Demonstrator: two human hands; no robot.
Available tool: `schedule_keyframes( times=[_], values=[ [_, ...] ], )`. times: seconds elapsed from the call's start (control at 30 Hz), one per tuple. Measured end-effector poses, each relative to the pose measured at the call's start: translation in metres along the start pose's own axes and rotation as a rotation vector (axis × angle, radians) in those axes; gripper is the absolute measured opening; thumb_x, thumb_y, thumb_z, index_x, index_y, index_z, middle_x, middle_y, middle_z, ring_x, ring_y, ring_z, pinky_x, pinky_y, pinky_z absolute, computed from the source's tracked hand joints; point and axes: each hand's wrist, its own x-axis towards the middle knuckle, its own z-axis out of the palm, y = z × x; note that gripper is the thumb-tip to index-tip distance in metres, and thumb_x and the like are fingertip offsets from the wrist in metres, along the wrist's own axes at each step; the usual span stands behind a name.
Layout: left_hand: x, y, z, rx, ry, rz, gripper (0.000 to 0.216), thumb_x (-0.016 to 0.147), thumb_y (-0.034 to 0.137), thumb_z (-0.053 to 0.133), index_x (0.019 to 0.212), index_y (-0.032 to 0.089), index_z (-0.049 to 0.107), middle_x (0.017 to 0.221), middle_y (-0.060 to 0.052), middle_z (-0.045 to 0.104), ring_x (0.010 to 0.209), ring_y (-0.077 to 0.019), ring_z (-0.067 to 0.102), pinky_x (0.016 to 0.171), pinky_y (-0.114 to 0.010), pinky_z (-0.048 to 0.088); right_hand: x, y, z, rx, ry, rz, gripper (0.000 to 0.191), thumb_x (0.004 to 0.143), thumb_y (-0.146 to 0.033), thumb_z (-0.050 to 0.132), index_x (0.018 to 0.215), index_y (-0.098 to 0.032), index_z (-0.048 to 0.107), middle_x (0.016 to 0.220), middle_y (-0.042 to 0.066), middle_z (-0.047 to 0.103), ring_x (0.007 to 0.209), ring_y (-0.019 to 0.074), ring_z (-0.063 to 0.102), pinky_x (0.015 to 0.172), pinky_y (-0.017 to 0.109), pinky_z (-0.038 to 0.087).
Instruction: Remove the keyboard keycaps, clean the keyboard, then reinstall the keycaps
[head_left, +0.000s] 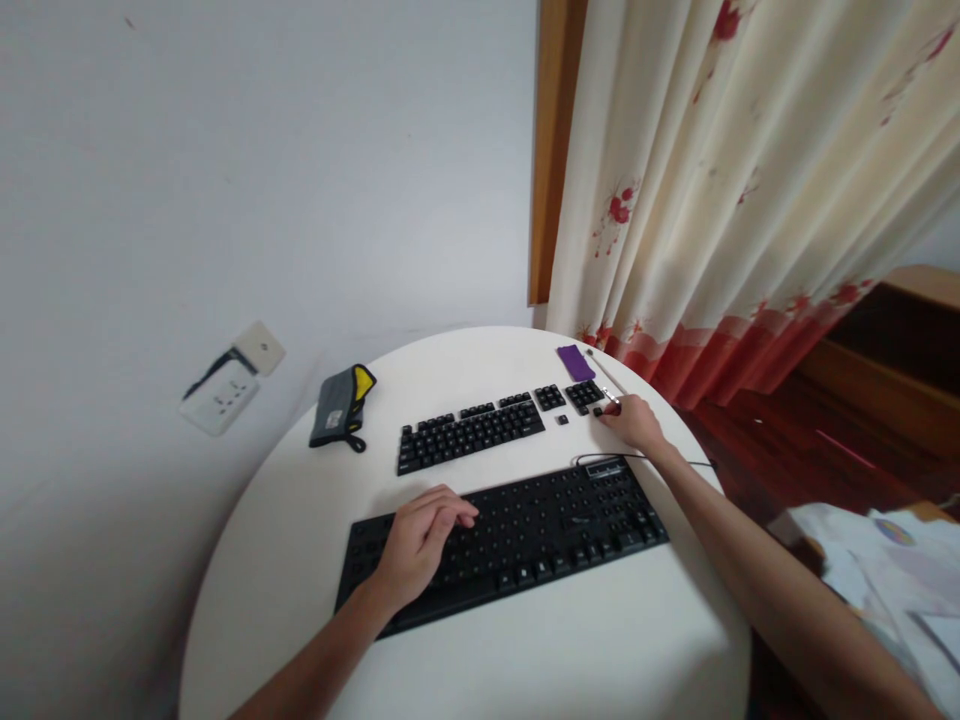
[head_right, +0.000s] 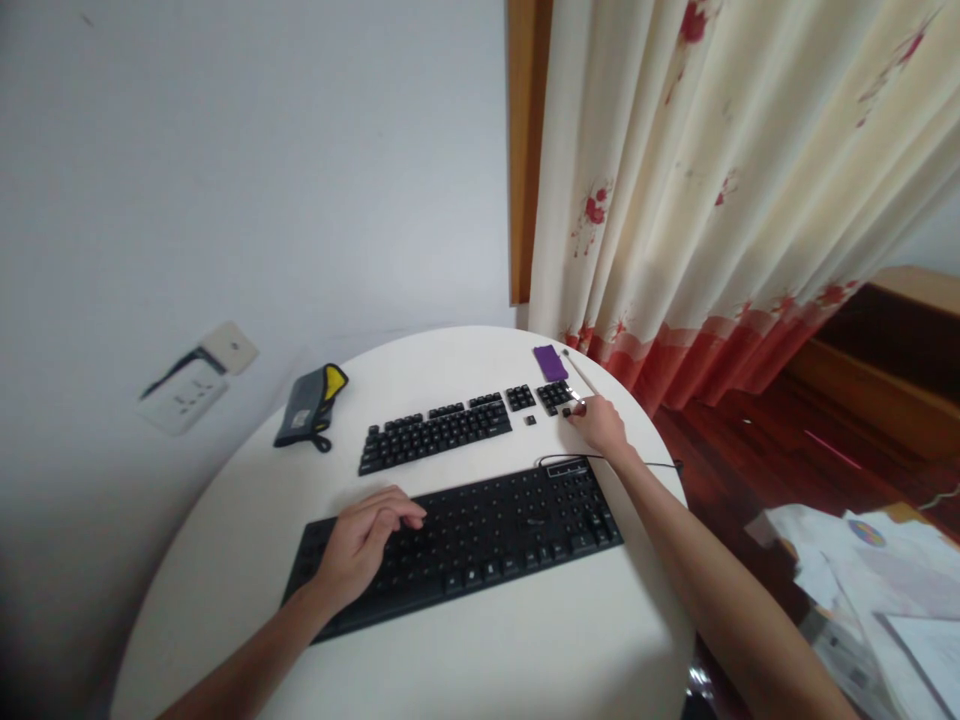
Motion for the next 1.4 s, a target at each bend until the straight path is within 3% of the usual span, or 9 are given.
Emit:
schedule_keyframes(
  times=[0.47, 0.73, 1.4],
  values=[
    [0.0, 0.003, -0.001, 0.007, -0.017, -0.024, 0.038, 0.102, 0.031, 0.039, 0.089, 0.015, 0.071, 0.074, -0.006, 0.068, 0.071, -0.0162, 0.061, 0.067, -0.028, 0.047, 0.009, -0.005, 0.008, 0.038, 0.007, -0.025, 0.019, 0.077, -0.026, 0.07, 0.094, -0.018, 0.076, 0.09, 0.009, 0.075, 0.085, 0.0225, 0.068, 0.065, 0.025, 0.041],
    [0.0, 0.003, -0.001, -0.001, -0.025, -0.025, 0.037, 0.102, 0.03, 0.039, 0.09, 0.016, 0.071, 0.074, -0.005, 0.067, 0.071, -0.0153, 0.061, 0.067, -0.027, 0.047, 0.009, -0.005, 0.011, 0.058, 0.021, -0.044, 0.018, 0.078, -0.023, 0.068, 0.093, -0.018, 0.075, 0.081, 0.006, 0.073, 0.076, 0.0193, 0.066, 0.063, 0.024, 0.039],
    [0.0, 0.006, 0.0, 0.001, -0.03, -0.037, 0.037, 0.102, 0.03, 0.04, 0.087, 0.015, 0.071, 0.073, -0.006, 0.068, 0.07, -0.0157, 0.062, 0.066, -0.027, 0.048, -0.006, -0.014, 0.011, 0.018, 0.044, 0.012, 0.028, 0.075, -0.041, 0.07, 0.088, -0.017, 0.069, 0.083, 0.009, 0.072, 0.076, 0.0197, 0.065, 0.061, 0.025, 0.038]
  ],
)
